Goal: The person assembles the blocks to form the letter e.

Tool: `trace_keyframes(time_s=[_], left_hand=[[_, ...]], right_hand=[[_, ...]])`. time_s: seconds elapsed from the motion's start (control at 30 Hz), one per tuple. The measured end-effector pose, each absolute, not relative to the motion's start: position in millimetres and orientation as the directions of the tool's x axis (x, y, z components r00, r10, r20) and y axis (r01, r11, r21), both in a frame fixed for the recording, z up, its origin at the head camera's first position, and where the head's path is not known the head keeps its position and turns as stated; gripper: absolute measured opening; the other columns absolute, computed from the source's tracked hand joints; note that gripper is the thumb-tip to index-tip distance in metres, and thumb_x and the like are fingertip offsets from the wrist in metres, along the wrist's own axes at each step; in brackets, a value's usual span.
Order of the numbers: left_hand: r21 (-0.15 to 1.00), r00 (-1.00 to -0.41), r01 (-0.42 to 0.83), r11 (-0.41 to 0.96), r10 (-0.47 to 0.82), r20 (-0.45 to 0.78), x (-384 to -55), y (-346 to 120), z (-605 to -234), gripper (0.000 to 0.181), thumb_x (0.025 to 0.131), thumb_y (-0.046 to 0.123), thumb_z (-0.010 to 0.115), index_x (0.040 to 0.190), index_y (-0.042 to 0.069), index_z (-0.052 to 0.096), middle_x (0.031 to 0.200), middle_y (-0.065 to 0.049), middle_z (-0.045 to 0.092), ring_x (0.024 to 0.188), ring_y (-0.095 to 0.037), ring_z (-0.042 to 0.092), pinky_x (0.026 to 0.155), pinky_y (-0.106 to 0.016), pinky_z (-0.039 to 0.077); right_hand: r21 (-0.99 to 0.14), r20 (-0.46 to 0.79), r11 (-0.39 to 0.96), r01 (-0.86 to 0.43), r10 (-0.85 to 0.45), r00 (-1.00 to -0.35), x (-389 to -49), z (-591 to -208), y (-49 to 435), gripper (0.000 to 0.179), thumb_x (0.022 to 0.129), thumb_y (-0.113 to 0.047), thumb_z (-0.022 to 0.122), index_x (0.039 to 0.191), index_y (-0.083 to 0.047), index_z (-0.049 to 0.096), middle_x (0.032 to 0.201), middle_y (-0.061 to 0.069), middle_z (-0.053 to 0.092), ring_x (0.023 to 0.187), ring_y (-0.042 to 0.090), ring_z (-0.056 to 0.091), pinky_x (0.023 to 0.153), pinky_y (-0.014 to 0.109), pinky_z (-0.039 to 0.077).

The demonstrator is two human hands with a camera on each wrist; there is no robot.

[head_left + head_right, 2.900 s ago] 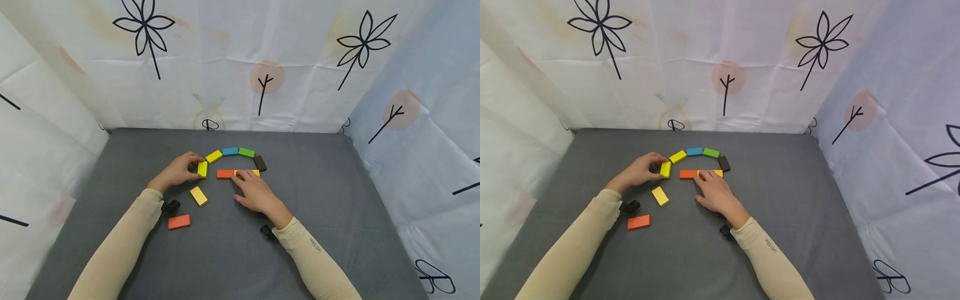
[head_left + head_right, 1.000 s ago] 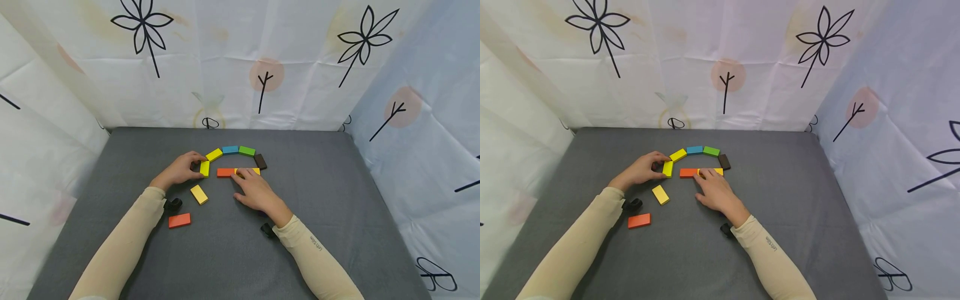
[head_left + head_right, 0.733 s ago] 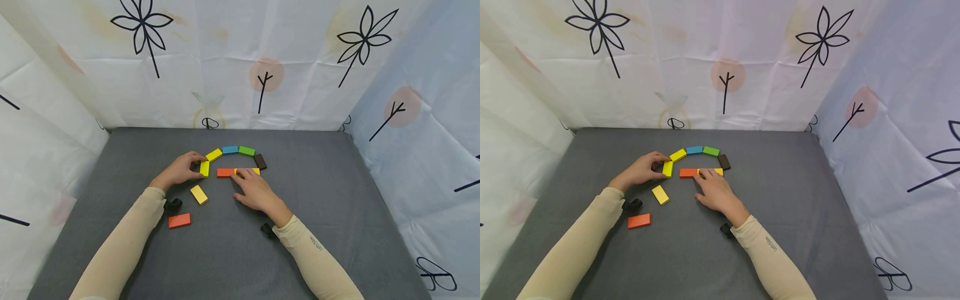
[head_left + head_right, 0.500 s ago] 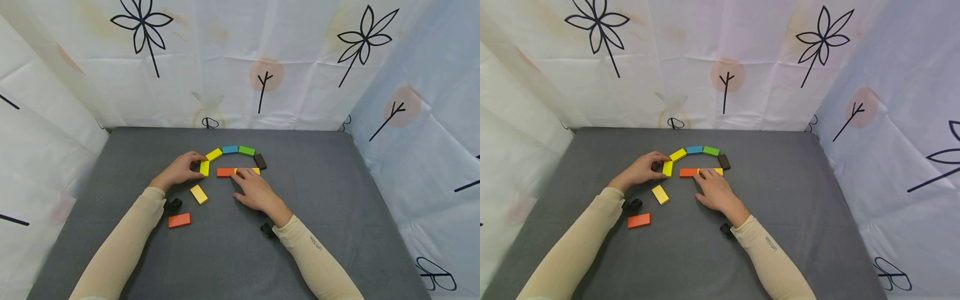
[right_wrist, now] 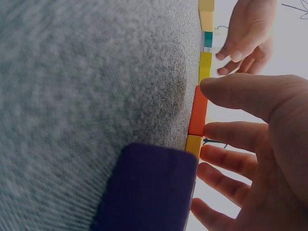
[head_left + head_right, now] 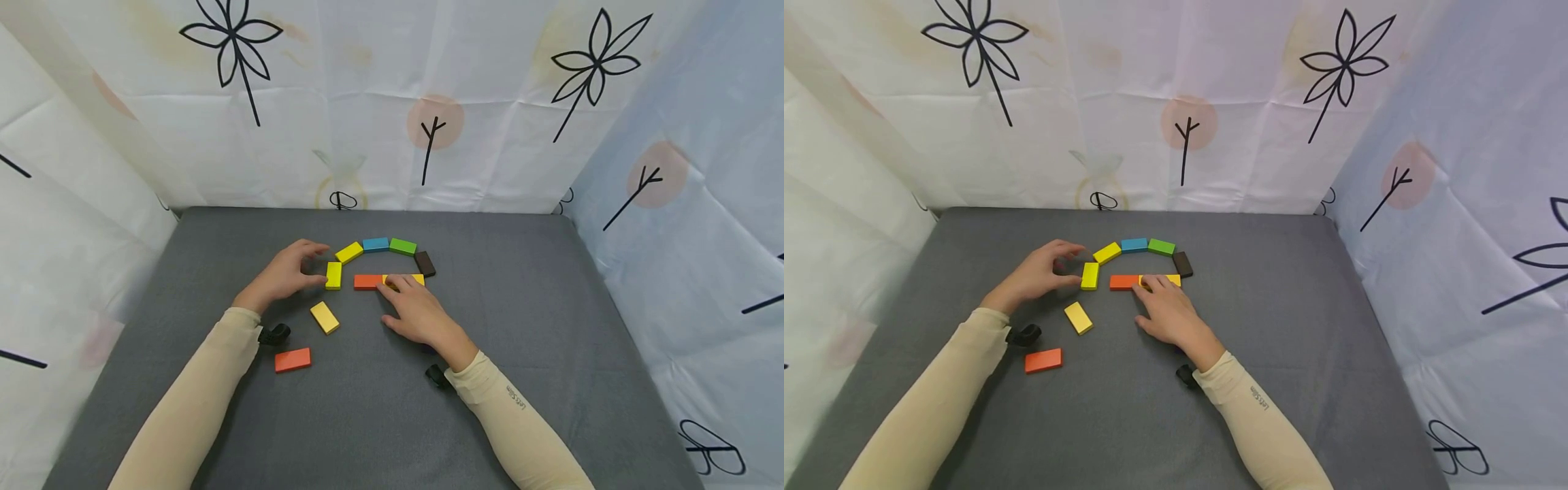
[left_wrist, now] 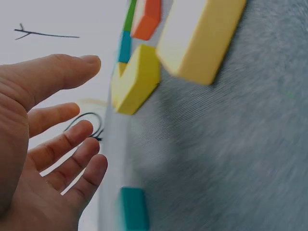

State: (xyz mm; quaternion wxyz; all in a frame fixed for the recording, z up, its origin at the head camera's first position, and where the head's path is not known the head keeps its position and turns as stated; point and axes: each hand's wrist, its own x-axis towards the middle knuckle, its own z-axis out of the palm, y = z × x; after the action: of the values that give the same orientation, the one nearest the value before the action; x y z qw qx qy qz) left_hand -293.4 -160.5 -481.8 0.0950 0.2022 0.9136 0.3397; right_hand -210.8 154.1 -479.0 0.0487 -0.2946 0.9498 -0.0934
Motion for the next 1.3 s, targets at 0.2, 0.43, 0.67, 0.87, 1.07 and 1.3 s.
trace_keyframes(time_s=[0.2, 0.43, 0.67, 0.87, 1.07, 1.3], left_hand=[[0.640, -0.925, 0.297, 0.708, 0.381, 0.008, -291, -177, -464, 0.070, 0.096, 0.016, 0.085, 0.158, 0.004, 0.054, 0.148, -0.020, 0.052, 0.130, -0.045, 0.055, 0.102, -0.061, 0.051], [0.645, -0.941, 0.278, 0.712, 0.337, 0.034, -291, -200, -462, 0.065, 0.099, 0.016, 0.082, 0.157, 0.004, 0.055, 0.149, -0.022, 0.051, 0.129, -0.047, 0.054, 0.103, -0.063, 0.049], [0.640, -0.946, 0.241, 0.729, 0.324, -0.014, -287, -218, -476, 0.065, 0.100, 0.016, 0.081, 0.157, 0.000, 0.053, 0.144, -0.025, 0.052, 0.123, -0.047, 0.055, 0.103, -0.063, 0.048], [0.647, -0.949, 0.225, 0.728, 0.315, -0.025, -284, -224, -486, 0.062, 0.102, 0.018, 0.080, 0.155, 0.000, 0.053, 0.144, -0.026, 0.052, 0.120, -0.046, 0.055, 0.099, -0.062, 0.048], [0.645, -0.946, 0.218, 0.732, 0.322, -0.047, -282, -224, -493, 0.056, 0.102, 0.017, 0.079, 0.149, -0.004, 0.058, 0.139, -0.027, 0.055, 0.116, -0.043, 0.057, 0.096, -0.060, 0.049], [0.639, -0.945, 0.218, 0.738, 0.323, -0.052, -283, -224, -500, 0.049, 0.101, 0.014, 0.079, 0.143, -0.005, 0.063, 0.133, -0.025, 0.059, 0.116, -0.041, 0.058, 0.097, -0.059, 0.049]], right_hand=[[-0.214, -0.042, 0.811, -0.544, -0.564, -0.825, -209, -476, 153, 0.067, 0.104, -0.035, 0.077, 0.162, -0.011, 0.052, 0.163, 0.013, 0.047, 0.150, 0.030, 0.042, 0.121, 0.048, 0.038], [-0.210, -0.048, 0.813, -0.544, -0.564, -0.824, -209, -475, 153, 0.067, 0.104, -0.034, 0.077, 0.162, -0.011, 0.052, 0.163, 0.013, 0.046, 0.150, 0.030, 0.042, 0.120, 0.047, 0.039], [-0.200, -0.055, 0.814, -0.546, -0.565, -0.823, -210, -477, 153, 0.068, 0.105, -0.034, 0.076, 0.163, -0.011, 0.051, 0.163, 0.013, 0.046, 0.150, 0.031, 0.041, 0.121, 0.048, 0.039], [-0.205, -0.063, 0.818, -0.538, -0.559, -0.827, -210, -478, 153, 0.069, 0.104, -0.035, 0.076, 0.164, -0.013, 0.050, 0.164, 0.013, 0.046, 0.150, 0.030, 0.040, 0.122, 0.047, 0.038], [-0.206, -0.056, 0.816, -0.540, -0.561, -0.826, -210, -478, 153, 0.068, 0.104, -0.034, 0.077, 0.163, -0.012, 0.051, 0.163, 0.012, 0.046, 0.150, 0.030, 0.041, 0.121, 0.047, 0.039], [-0.203, -0.055, 0.814, -0.544, -0.564, -0.824, -211, -479, 154, 0.069, 0.104, -0.034, 0.077, 0.163, -0.011, 0.050, 0.163, 0.013, 0.046, 0.150, 0.030, 0.041, 0.121, 0.046, 0.039]])
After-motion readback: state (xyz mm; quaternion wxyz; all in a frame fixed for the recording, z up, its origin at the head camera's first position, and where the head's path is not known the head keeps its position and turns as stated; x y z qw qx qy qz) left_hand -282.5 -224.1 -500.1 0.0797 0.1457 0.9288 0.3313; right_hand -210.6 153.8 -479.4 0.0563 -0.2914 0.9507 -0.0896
